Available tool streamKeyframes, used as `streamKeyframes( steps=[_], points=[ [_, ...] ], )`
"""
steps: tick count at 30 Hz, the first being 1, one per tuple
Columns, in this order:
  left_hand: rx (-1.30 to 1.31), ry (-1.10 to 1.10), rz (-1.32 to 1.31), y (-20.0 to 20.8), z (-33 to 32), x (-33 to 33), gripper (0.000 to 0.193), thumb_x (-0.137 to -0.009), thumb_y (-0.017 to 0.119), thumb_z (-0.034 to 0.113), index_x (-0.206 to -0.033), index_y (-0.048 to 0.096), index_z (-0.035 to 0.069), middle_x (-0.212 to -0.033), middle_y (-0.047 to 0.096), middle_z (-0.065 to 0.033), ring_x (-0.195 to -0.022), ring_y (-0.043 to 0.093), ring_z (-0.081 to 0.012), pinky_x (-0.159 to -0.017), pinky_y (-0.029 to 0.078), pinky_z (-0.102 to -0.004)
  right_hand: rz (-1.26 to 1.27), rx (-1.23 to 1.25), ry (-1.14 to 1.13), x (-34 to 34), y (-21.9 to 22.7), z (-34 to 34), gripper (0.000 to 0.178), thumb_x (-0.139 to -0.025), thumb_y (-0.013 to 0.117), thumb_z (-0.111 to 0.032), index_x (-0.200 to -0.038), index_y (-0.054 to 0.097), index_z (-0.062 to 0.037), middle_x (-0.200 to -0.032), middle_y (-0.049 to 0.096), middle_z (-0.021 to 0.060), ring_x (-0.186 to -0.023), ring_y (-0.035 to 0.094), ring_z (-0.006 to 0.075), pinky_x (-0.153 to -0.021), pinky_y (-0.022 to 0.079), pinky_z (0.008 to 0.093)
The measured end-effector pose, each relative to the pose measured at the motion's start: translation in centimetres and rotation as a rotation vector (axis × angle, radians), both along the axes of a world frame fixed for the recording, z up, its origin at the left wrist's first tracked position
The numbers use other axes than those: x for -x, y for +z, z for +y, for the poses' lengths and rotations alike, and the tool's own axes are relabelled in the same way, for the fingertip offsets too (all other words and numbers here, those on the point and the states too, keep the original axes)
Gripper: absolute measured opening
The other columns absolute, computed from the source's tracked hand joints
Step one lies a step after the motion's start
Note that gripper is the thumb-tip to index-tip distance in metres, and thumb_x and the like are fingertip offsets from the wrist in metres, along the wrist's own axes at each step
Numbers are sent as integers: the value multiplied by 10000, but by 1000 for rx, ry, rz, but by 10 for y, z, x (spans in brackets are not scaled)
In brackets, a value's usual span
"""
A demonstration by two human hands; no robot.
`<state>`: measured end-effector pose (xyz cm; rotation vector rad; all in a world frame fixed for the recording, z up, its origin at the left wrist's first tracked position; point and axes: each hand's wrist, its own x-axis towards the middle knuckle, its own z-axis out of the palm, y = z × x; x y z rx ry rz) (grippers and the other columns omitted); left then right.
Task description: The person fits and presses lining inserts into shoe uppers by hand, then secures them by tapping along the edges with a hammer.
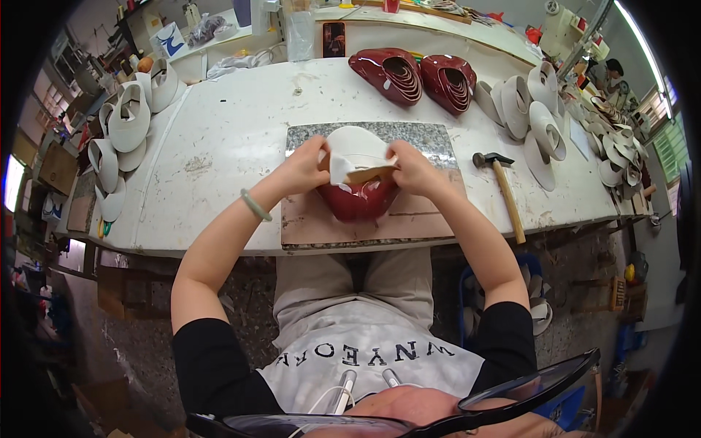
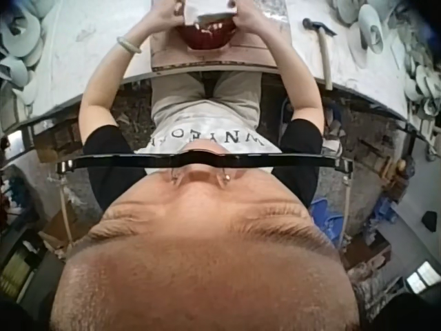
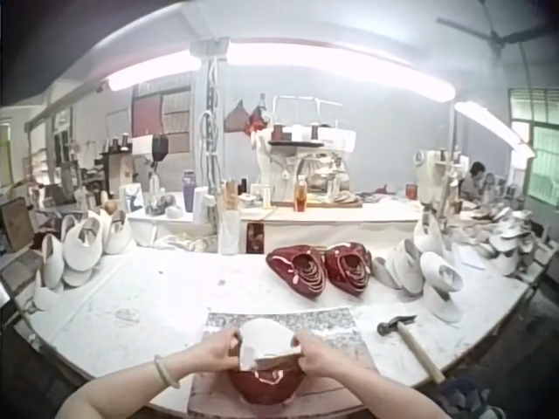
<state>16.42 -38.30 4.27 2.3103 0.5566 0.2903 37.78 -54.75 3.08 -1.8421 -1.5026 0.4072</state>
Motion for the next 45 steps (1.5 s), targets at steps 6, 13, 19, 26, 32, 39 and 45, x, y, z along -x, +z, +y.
streamKeyframes(
  steps=[6, 13, 19, 26, 32, 39, 45],
  points=[
    [62, -428, 108, -3, 10, -30, 668, -697, 799, 328, -1215, 499, 32, -1134, 581, -195, -1009, 574, -330, -870, 464, -348, -631, 343, 105, 21, 20, 26, 160, -814, 558, -172, -890, 661, -75, -837, 678, 139, -838, 641, 359, -725, 507, 436],
    [-13, -72, 97, -2, -30, -55, 325, -724, 788, 336, -859, 656, 70, -859, 649, -150, -807, 628, -319, -706, 492, -395, -322, 73, -275, 29, 12, -4, 458, -980, 390, -379, -842, 642, -22, -777, 663, 216, -754, 637, 414, -691, 494, 501],
    [-44, -141, -4, -22, -26, -63, 254, -791, 743, 246, -912, 667, 37, -957, 652, -198, -922, 622, -347, -792, 483, -406, -80, 127, -81, 21, 0, -35, 349, -798, 739, -315, -909, 635, -1, -836, 667, 141, -799, 645, 309, -714, 490, 392],
    [-158, -124, 102, -19, -30, -69, 424, -780, 735, 377, -895, 658, -24, -906, 664, -212, -881, 636, -370, -793, 496, -425, -140, -110, -288, 29, -33, -31, 290, -788, 722, -287, -769, 612, -20, -763, 629, 179, -769, 602, 364, -692, 467, 446],
    [-218, -49, 254, 2, -40, -77, 497, -725, 758, 482, -880, 691, 14, -890, 678, -193, -866, 660, -341, -777, 515, -419, -285, -148, -322, 34, -38, -31, 254, -834, 659, -246, -735, 575, -27, -717, 612, 166, -713, 580, 374, -657, 436, 482],
    [-306, -19, 286, 8, -48, -80, 458, -741, 738, 479, -884, 702, 46, -892, 690, -160, -876, 667, -321, -765, 524, -406, -451, -124, -401, 40, -47, -33, 186, -842, 644, -215, -885, 568, -52, -888, 603, 136, -869, 555, 332, -778, 392, 468],
    [-259, -6, 294, 6, -46, -79, 431, -748, 732, 447, -896, 702, 43, -903, 692, -161, -885, 668, -320, -771, 526, -405, -580, -385, -51, 22, -20, -73, 435, -832, 621, -126, -1259, 538, -117, -1274, 573, 78, -1183, 527, 258, -941, 370, 449]
  ],
)
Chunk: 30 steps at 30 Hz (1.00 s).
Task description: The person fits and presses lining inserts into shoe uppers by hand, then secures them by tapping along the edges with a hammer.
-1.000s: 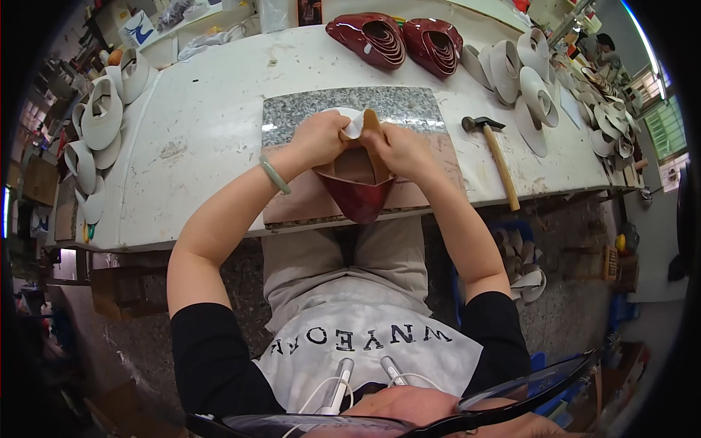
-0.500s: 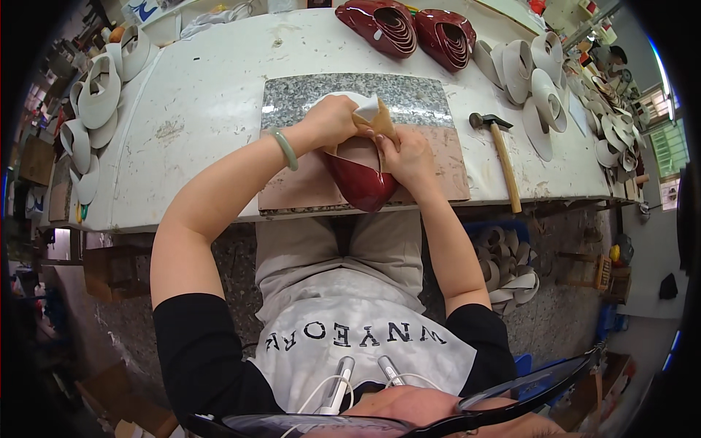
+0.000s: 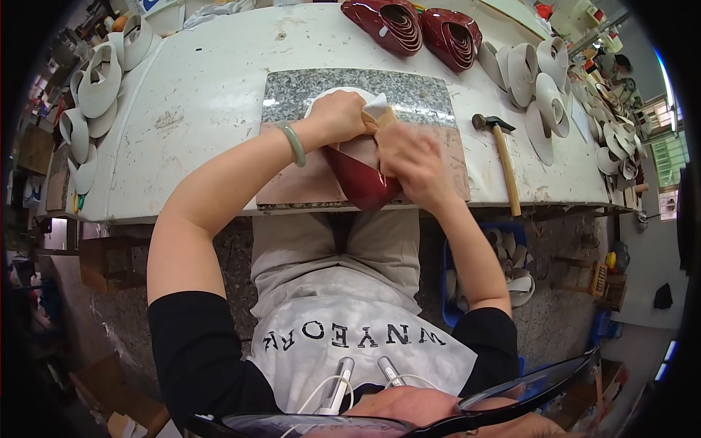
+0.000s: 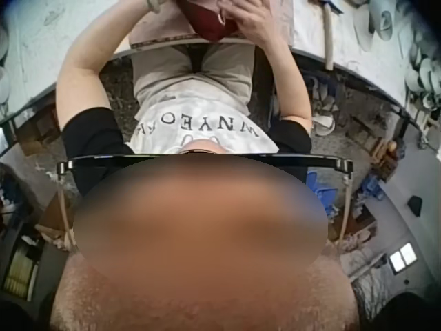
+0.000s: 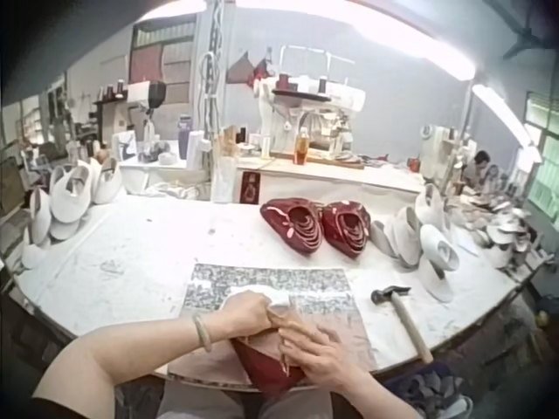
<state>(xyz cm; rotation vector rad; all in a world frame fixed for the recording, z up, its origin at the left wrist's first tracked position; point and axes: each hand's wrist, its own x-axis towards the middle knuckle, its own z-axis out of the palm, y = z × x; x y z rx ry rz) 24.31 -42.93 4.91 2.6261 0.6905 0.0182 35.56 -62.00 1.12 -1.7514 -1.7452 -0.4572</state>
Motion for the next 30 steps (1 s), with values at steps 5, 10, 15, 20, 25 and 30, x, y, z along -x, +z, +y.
streamKeyframes(
  steps=[5, 10, 15, 20, 25, 30],
  points=[
    [-25, -11, -14, 1, -1, -2, 446, -745, 730, 454, -899, 702, 37, -899, 691, -167, -888, 667, -323, -778, 525, -410, -52, 604, 266, -20, 7, -27, 445, -917, 539, -187, -1361, 502, -184, -1434, 463, -2, -1345, 399, 131, -1114, 241, 504],
    [11, -18, -69, -5, 1, 7, 457, -745, 729, 457, -912, 704, 32, -884, 690, -168, -866, 663, -339, -768, 525, -415, -15, 640, 122, -15, 5, -27, 422, -991, 438, -306, -1387, 475, -165, -1458, 433, 23, -1367, 368, 171, -1125, 212, 514],
    [169, -57, -57, -3, 8, 12, 374, -777, 710, 383, -897, 696, 29, -865, 687, -167, -842, 664, -327, -753, 522, -402, 118, 528, -111, -18, -10, 4, 553, -938, 530, -383, -1402, 431, -100, -1479, 389, 76, -1389, 322, 253, -1123, 228, 509],
    [521, 78, -2, -12, 12, 26, 202, -787, 709, 214, -870, 683, 33, -835, 678, -150, -822, 664, -297, -739, 514, -383, 264, 294, 65, -19, 16, 36, 824, -731, 796, -183, -1427, 369, -74, -1377, 452, 208, -1306, 410, 360, -1062, 355, 388],
    [368, -316, -342, -30, 13, 41, 193, -745, 768, 198, -856, 687, 62, -719, 610, -118, -738, 626, -270, -702, 493, -367, 504, 517, 58, 0, 5, 48, 624, -685, 826, -202, -1241, 568, -86, -975, 623, 131, -952, 587, 303, -825, 469, 386],
    [272, -75, -108, -13, 14, 47, 237, -725, 792, 231, -825, 686, 44, -686, 615, -122, -678, 621, -271, -664, 497, -365, 592, 465, -4, 11, 8, 51, 301, -733, 786, -241, -930, 689, -35, -841, 640, 152, -799, 621, 305, -740, 486, 389]
  ],
)
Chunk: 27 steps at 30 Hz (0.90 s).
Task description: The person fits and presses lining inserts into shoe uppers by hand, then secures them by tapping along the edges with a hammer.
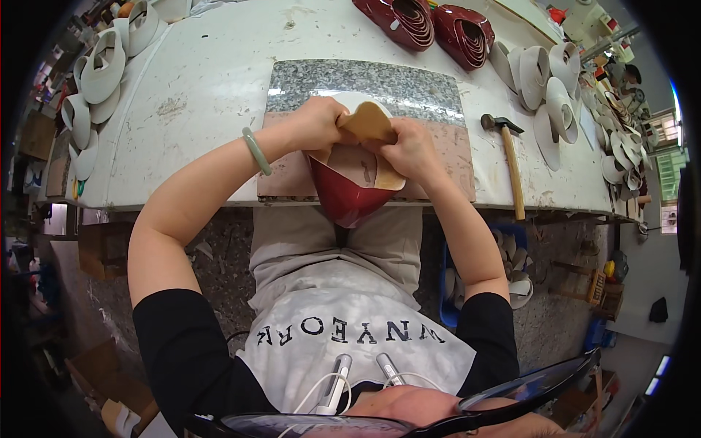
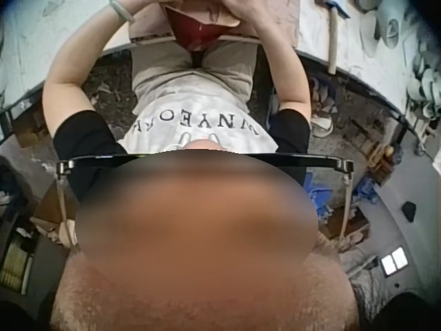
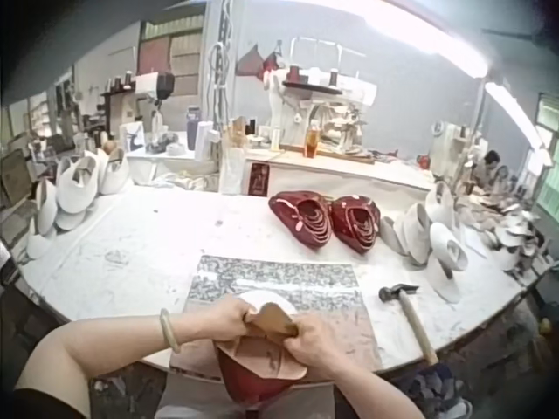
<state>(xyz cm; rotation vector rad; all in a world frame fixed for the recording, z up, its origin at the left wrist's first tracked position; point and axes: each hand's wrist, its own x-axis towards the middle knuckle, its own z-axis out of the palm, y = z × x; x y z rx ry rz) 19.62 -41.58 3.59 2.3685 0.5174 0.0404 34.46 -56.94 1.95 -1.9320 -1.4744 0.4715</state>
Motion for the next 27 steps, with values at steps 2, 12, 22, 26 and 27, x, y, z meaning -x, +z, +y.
streamKeyframes(
  steps=[2, 12, 22, 26, 27],
  points=[
    [105, 79, 134, 3, 0, -4, 272, -750, 773, 238, -887, 708, 12, -734, 670, -118, -662, 628, -198, -652, 504, -327, -65, 48, -76, 2, 2, 0, 270, -765, 721, -244, -910, 678, -21, -860, 650, 188, -863, 617, 359, -782, 485, 442],
    [54, 122, 146, 7, 1, -9, 397, -684, 805, 352, -869, 723, 11, -775, 686, -148, -696, 659, -235, -672, 516, -332, -338, 25, -33, 6, -14, 2, 306, -840, 669, -275, -954, 585, -4, -925, 617, 187, -901, 571, 369, -780, 452, 432],
    [-123, 208, -108, -4, -4, 12, 387, -754, 763, 327, -853, 601, -10, -797, 657, -196, -769, 644, -353, -703, 507, -409, -469, -215, -42, 5, -30, 3, 212, -859, 607, -178, -1021, 536, -61, -950, 567, 109, -933, 535, 303, -796, 423, 418],
    [-229, 187, -78, -11, -4, 14, 453, -793, 729, 335, -989, 540, -28, -807, 657, -233, -826, 641, -403, -742, 504, -450, -477, -271, -45, 7, -27, 7, 171, -870, 587, -122, -1018, 546, -49, -922, 566, 137, -917, 532, 338, -799, 420, 434],
    [-232, 186, -79, -8, -5, 14, 453, -793, 729, 335, -989, 540, -28, -807, 657, -233, -826, 641, -403, -742, 504, -450, -477, -273, -46, 3, -28, 9, 171, -870, 587, -122, -1018, 546, -49, -922, 566, 137, -917, 532, 338, -799, 420, 434]
  ],
)
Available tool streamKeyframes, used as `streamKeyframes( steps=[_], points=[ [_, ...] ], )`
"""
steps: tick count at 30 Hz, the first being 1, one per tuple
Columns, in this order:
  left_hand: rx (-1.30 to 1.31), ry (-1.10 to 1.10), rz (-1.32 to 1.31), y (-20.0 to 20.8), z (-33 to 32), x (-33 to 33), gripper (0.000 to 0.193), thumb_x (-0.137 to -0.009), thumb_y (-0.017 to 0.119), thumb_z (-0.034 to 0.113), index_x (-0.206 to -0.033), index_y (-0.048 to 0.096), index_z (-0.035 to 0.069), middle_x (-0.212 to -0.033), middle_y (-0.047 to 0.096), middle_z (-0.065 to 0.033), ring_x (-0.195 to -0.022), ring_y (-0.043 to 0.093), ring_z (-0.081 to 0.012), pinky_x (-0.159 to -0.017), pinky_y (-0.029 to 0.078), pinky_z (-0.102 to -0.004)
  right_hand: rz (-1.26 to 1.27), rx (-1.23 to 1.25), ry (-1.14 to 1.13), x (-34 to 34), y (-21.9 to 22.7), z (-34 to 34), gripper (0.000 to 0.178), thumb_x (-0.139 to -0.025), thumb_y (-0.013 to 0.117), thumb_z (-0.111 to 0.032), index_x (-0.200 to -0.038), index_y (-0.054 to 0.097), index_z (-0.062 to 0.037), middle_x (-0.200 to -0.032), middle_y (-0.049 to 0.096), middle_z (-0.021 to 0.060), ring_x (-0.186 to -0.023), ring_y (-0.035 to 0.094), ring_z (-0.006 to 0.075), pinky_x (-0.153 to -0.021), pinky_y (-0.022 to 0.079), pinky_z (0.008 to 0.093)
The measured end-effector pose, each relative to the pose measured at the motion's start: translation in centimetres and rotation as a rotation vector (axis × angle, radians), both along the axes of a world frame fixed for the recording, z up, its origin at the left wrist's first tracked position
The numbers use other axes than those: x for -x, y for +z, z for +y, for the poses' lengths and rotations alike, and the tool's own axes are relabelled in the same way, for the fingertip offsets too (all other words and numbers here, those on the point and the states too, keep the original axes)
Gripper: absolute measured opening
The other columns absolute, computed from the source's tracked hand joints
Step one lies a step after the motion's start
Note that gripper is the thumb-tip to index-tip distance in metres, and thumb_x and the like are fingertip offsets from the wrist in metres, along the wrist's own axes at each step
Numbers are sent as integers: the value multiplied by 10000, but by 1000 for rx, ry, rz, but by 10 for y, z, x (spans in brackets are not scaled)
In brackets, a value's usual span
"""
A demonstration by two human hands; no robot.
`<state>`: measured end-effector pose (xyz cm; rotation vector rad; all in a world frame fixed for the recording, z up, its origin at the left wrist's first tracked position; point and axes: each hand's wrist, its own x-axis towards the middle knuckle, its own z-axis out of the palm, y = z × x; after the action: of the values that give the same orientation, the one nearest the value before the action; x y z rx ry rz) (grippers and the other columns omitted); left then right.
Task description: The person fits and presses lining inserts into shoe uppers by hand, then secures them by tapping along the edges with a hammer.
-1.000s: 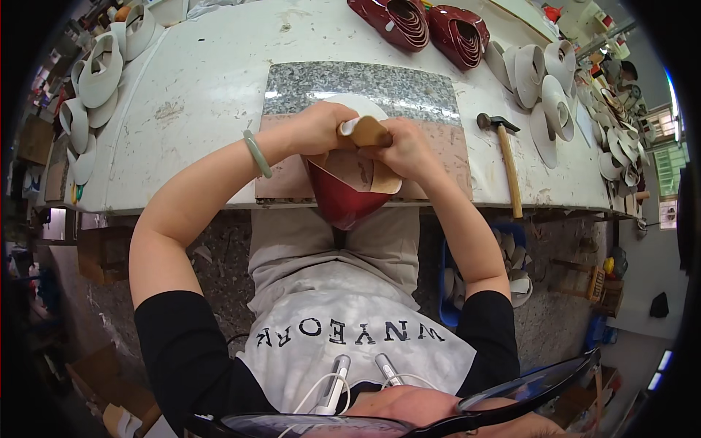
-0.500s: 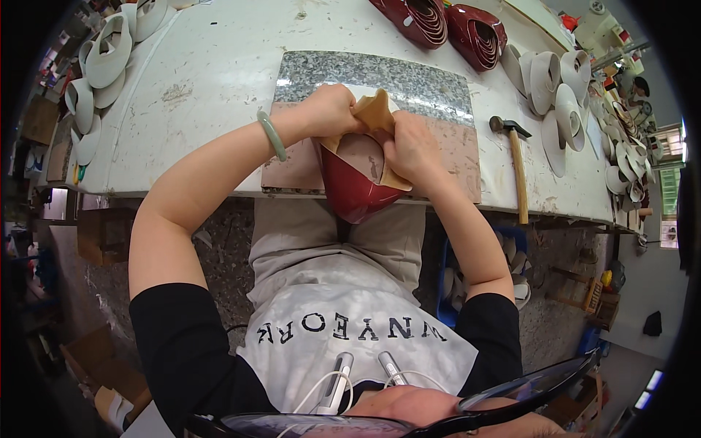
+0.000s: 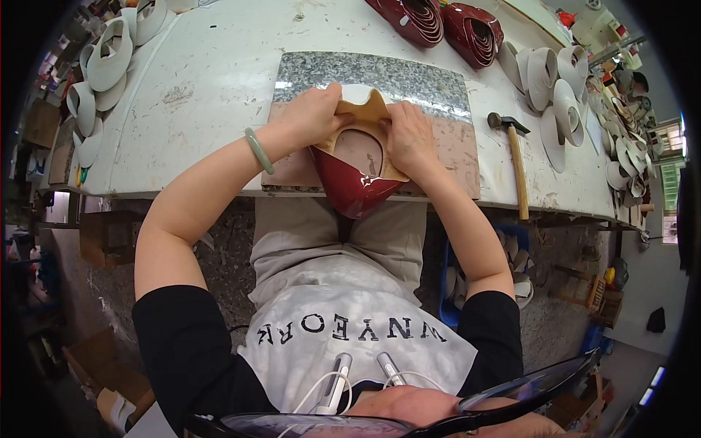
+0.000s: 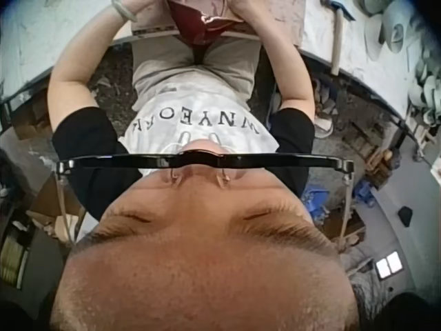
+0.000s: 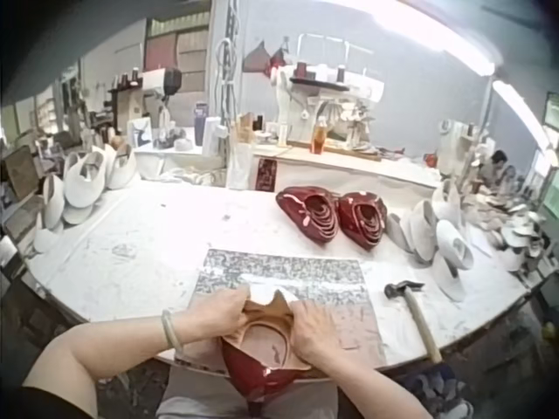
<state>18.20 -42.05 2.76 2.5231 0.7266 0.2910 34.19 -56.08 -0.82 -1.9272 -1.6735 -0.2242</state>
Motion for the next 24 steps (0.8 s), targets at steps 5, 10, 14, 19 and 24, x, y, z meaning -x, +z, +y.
streamKeyframes(
  steps=[5, 10, 14, 19, 24],
  points=[
    [82, 37, 11, -3, 9, 1, 433, -813, 722, 362, -990, 564, 0, -891, 664, -212, -869, 644, -363, -744, 510, -411, 93, 51, -11, -32, -6, 13, 157, -855, 578, -95, -1011, 600, -101, -1004, 583, 91, -976, 532, 293, -819, 418, 412],
    [132, 29, 171, 8, 16, -9, 471, -815, 701, 373, -1073, 598, -7, -996, 657, -219, -929, 642, -353, -793, 509, -391, 101, -107, -94, -59, 7, 15, 224, -803, 633, -33, -1026, 612, -51, -1023, 610, 137, -1018, 549, 317, -889, 437, 410],
    [125, 13, 164, -4, 29, -9, 442, -819, 677, 384, -939, 644, -40, -914, 666, -232, -862, 656, -355, -763, 512, -408, 25, 68, 568, -26, 39, -10, 371, -845, 629, -107, -1212, 582, -69, -1223, 583, 110, -1190, 504, 273, -1012, 403, 374],
    [35, 38, 169, -12, 38, -21, 480, -837, 641, 428, -832, 658, -52, -793, 663, -236, -769, 662, -365, -710, 510, -424, -140, 515, 576, -27, 27, -13, 556, -983, 392, -431, -1471, 334, -171, -1530, 308, 41, -1436, 221, 197, -1173, 150, 445],
    [144, -77, 246, 26, 13, -1, 561, -793, 680, 489, -975, 628, -39, -900, 660, -237, -861, 653, -363, -740, 505, -399, -194, 639, 293, -34, 42, 8, 679, -951, 430, -462, -1509, 216, -141, -1563, 230, 49, -1461, 132, 228, -1179, 63, 475]
  ],
)
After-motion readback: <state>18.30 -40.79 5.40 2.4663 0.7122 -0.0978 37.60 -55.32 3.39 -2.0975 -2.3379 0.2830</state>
